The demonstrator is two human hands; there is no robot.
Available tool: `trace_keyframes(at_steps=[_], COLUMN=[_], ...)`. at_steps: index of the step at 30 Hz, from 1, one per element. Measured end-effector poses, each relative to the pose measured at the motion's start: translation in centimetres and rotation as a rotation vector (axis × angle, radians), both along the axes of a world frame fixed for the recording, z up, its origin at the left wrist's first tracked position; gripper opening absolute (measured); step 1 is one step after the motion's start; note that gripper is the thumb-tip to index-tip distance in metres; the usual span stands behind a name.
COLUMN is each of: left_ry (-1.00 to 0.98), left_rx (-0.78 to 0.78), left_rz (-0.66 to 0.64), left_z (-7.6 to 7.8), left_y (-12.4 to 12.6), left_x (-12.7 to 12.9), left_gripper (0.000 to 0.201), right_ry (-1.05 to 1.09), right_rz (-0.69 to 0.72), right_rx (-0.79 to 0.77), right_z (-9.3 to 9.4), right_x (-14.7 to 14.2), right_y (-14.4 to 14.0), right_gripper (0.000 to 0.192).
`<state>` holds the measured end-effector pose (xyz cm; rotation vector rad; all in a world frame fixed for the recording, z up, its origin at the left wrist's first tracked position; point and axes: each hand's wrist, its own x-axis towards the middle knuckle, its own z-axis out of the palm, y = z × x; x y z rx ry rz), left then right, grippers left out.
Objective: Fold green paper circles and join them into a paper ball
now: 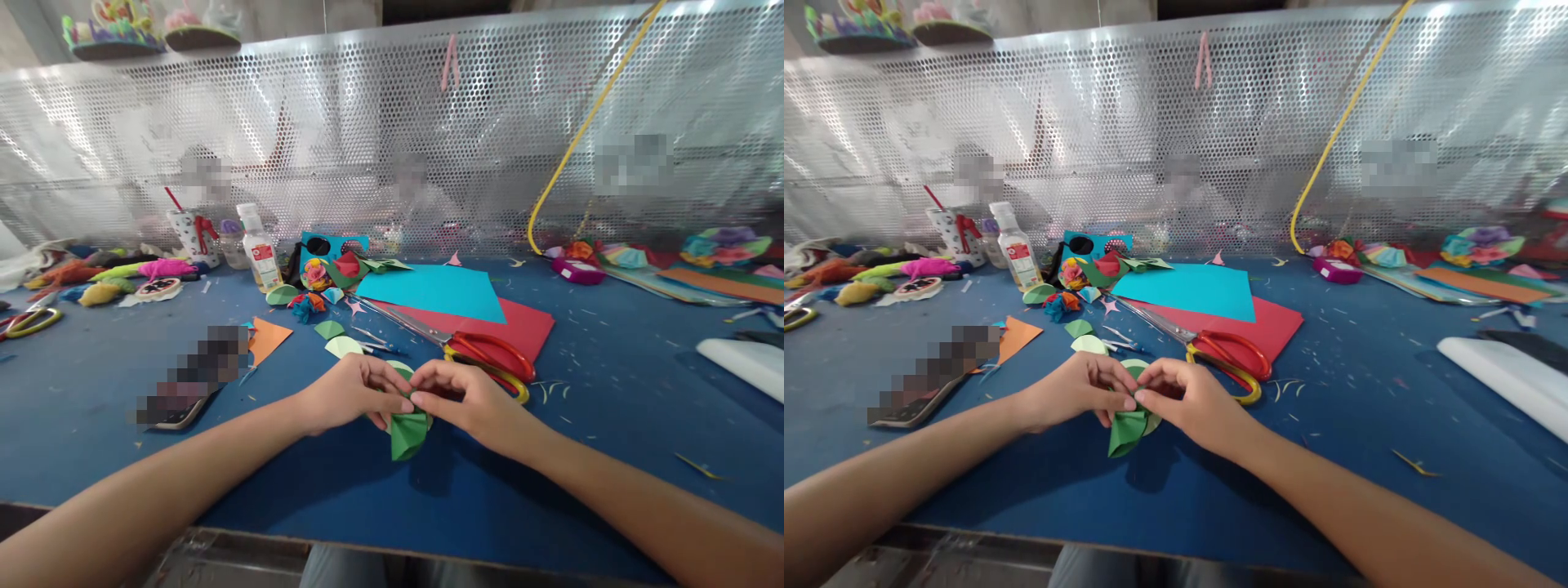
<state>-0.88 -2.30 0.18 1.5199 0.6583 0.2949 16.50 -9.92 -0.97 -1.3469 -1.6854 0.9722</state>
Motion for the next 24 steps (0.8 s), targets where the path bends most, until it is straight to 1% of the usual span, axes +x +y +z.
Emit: trace_keyframes(at_steps=[2,5,7,11,14,17,19,21,24], left_ry=[0.01,0.03,0.053,0.158,0.205,0.241,0.261,0.27,0.284], left_rx=[0.023,0.053,0.107,0.306,0.448,0.654,0.779,0.841,0.845], left_rz=[0.008,-0.001,-0.017,-0.063,-0.089,-0.127,-0.166,-0.19,-0.18], left_z=[-0.2,-0.35,-0.31,-0.04,0.15,0.23,0.18,0.07,-0.13], left_y=[0.08,0.28,0.36,0.2,-0.09,-0.28,-0.3,-0.27,-0.22], left_x=[-0.01,-0.08,-0.16,-0.27,-0.31,-0.35,-0.36,-0.37,-0.37], left_gripper=[0.026,0.025,0.023,0.023,0.028,0.033,0.031,0.027,0.027], right_ry=[0.011,-0.044,-0.105,-0.272,-0.411,-0.49,-0.521,-0.532,-0.498], right_rz=[0.011,-0.026,-0.038,-0.009,-0.018,-0.029,-0.028,-0.015,0.048], right_rx=[-0.015,0.065,0.113,0.125,0.172,0.228,0.247,0.26,0.272], right_z=[-0.14,-0.08,0.03,-0.09,-0.42,-0.62,-0.68,-0.74,-0.88], right_x=[-0.01,-0.09,-0.13,-0.08,0.03,0.13,0.24,0.44,0.85], right_y=[0.09,0.02,-0.1,-0.22,-0.21,-0.17,-0.09,0.04,0.33], right_gripper=[0.014,0.011,0.01,0.01,0.008,0.006,0.007,0.006,0.009])
